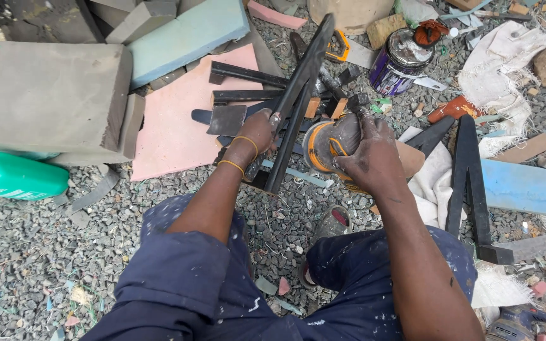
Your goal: The person uses a yellow and black orbital sander to smooth the surface of a long, black-painted wooden piece. They hold the wood with one hand and guide the sander along its length with the other, working on a gravel surface surrounded by construction debris.
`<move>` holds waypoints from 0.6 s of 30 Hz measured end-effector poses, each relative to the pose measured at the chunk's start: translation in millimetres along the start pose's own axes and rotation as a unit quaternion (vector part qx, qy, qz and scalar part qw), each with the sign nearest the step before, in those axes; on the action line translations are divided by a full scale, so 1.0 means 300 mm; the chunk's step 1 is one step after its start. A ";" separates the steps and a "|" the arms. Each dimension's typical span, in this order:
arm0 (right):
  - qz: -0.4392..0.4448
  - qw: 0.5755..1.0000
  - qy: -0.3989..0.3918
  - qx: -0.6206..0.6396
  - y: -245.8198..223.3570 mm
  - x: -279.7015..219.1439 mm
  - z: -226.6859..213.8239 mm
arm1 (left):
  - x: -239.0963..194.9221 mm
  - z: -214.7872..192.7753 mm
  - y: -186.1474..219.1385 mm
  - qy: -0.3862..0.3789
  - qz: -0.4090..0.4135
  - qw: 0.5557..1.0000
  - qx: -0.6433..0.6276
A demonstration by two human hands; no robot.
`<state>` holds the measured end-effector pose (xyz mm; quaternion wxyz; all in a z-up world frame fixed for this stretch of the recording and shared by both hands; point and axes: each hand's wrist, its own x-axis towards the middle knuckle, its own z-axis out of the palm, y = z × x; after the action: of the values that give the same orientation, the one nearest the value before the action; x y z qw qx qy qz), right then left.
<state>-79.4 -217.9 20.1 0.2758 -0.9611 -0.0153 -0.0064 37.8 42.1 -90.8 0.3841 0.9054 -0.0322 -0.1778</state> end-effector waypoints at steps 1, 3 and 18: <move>0.001 1.000 0.012 0.011 -0.001 -0.010 -0.003 | -0.081 -0.058 0.077 0.003 -0.003 0.999 -0.047; -0.002 0.999 0.025 0.022 -0.017 -0.042 -0.017 | -0.221 -0.130 0.176 0.010 -0.005 0.996 -0.094; -0.042 0.989 0.140 0.021 -0.071 -0.078 -0.021 | -0.400 -0.111 0.252 -0.015 0.011 0.999 0.040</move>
<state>-103.6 -203.9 36.2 0.2944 -0.9434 -0.0168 -0.1516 -56.8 35.1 19.7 0.3492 0.9168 -0.0551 -0.1857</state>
